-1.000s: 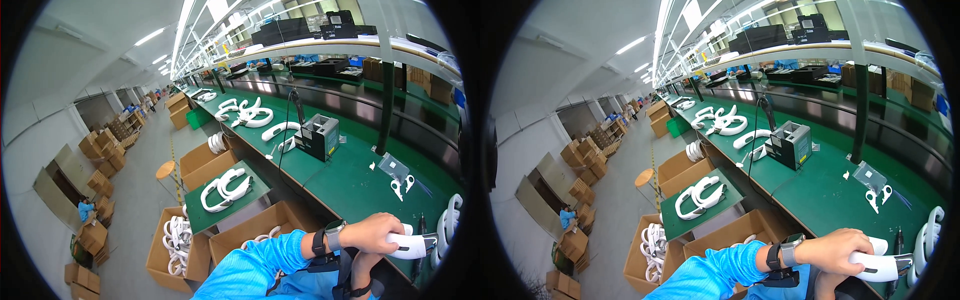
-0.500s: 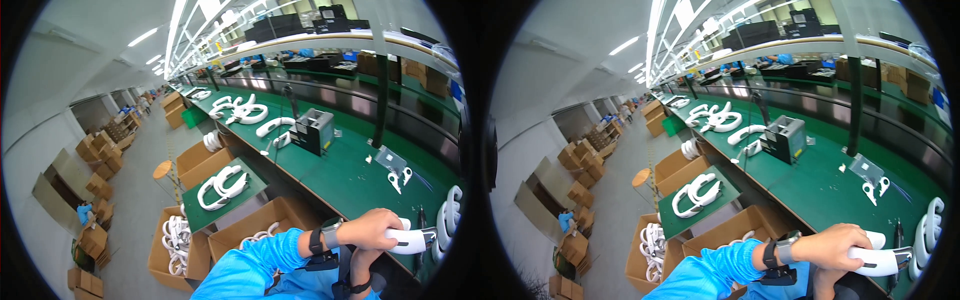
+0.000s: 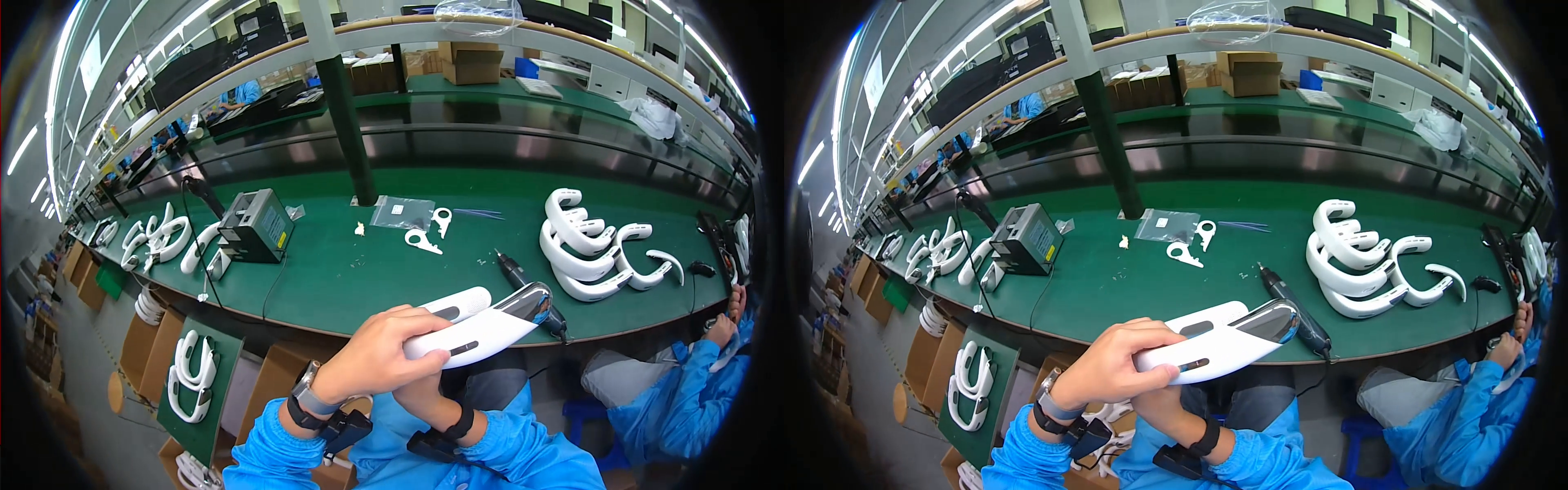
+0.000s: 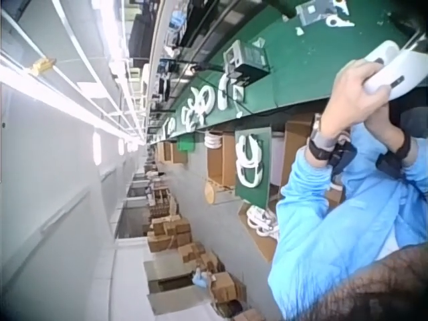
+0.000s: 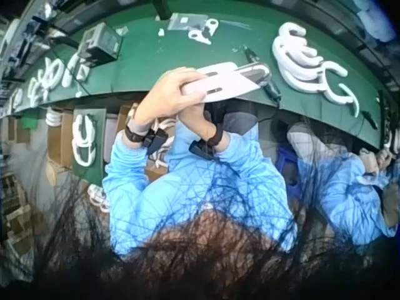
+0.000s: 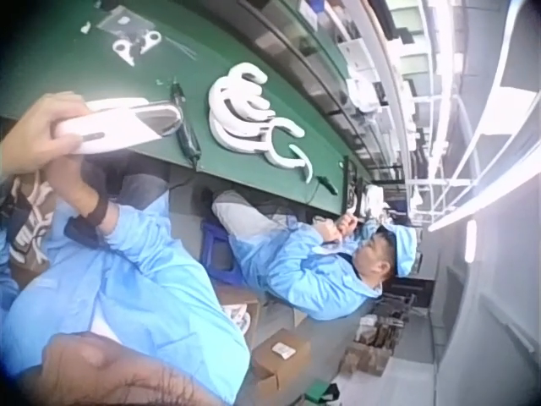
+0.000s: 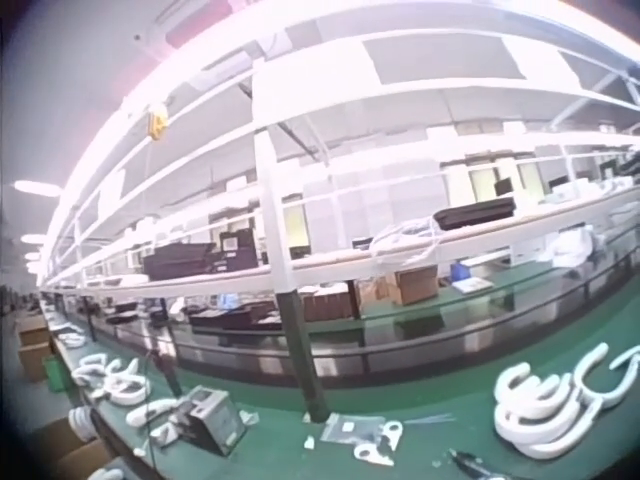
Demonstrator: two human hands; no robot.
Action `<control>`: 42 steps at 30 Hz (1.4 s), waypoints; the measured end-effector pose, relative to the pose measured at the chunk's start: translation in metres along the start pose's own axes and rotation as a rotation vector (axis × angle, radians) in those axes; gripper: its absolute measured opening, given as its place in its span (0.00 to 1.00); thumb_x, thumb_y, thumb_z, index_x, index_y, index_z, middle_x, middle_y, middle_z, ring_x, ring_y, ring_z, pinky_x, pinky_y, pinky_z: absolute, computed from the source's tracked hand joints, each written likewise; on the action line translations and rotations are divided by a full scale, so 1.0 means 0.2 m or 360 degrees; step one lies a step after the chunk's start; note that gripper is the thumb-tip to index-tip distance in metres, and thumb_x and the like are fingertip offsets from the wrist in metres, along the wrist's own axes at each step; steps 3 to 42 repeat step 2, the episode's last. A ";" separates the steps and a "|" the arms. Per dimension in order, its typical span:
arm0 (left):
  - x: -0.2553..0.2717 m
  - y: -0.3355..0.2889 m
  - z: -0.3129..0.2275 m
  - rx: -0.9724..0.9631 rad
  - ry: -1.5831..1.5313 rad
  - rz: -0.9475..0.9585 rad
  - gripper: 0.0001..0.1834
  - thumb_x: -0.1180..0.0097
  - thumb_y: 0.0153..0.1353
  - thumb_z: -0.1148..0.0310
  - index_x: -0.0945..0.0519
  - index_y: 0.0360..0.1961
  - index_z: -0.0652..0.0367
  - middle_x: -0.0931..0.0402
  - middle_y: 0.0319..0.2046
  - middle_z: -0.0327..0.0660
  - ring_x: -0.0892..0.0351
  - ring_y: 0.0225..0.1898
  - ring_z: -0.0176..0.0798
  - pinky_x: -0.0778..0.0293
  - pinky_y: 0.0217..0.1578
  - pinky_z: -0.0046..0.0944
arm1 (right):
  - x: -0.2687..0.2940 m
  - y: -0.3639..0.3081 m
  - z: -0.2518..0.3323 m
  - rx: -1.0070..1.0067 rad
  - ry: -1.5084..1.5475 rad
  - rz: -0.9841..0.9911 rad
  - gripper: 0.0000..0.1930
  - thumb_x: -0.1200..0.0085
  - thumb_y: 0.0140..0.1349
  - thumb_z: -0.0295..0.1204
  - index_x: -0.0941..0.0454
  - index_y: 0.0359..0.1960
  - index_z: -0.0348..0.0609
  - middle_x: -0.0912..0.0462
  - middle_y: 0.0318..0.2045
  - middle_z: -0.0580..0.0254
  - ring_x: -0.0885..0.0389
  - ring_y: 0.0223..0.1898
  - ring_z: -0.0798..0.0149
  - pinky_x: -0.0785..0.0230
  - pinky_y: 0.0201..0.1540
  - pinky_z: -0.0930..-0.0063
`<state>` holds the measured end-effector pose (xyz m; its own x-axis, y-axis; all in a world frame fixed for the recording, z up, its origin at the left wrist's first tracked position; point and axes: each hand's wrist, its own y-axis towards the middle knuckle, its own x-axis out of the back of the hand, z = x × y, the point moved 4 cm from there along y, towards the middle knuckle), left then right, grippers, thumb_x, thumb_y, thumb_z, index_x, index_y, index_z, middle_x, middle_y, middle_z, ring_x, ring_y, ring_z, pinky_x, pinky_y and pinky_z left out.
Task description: Assembling the plastic housing and internal circuit components of wearable neck massagers on a factory production line.
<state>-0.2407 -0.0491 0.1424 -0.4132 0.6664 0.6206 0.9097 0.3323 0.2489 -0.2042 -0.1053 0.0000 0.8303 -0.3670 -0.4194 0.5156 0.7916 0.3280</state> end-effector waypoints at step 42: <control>0.00 0.01 0.00 -0.0033 -0.0027 -0.0010 0.20 0.38 0.54 0.61 0.17 0.45 0.62 0.18 0.40 0.48 0.21 0.42 0.50 0.26 0.46 0.43 | 0.13 -0.22 -0.11 -0.0031 -0.0046 0.0018 0.29 0.42 0.62 0.25 0.42 0.63 0.40 0.32 0.58 0.53 0.33 0.63 0.57 0.35 0.62 0.63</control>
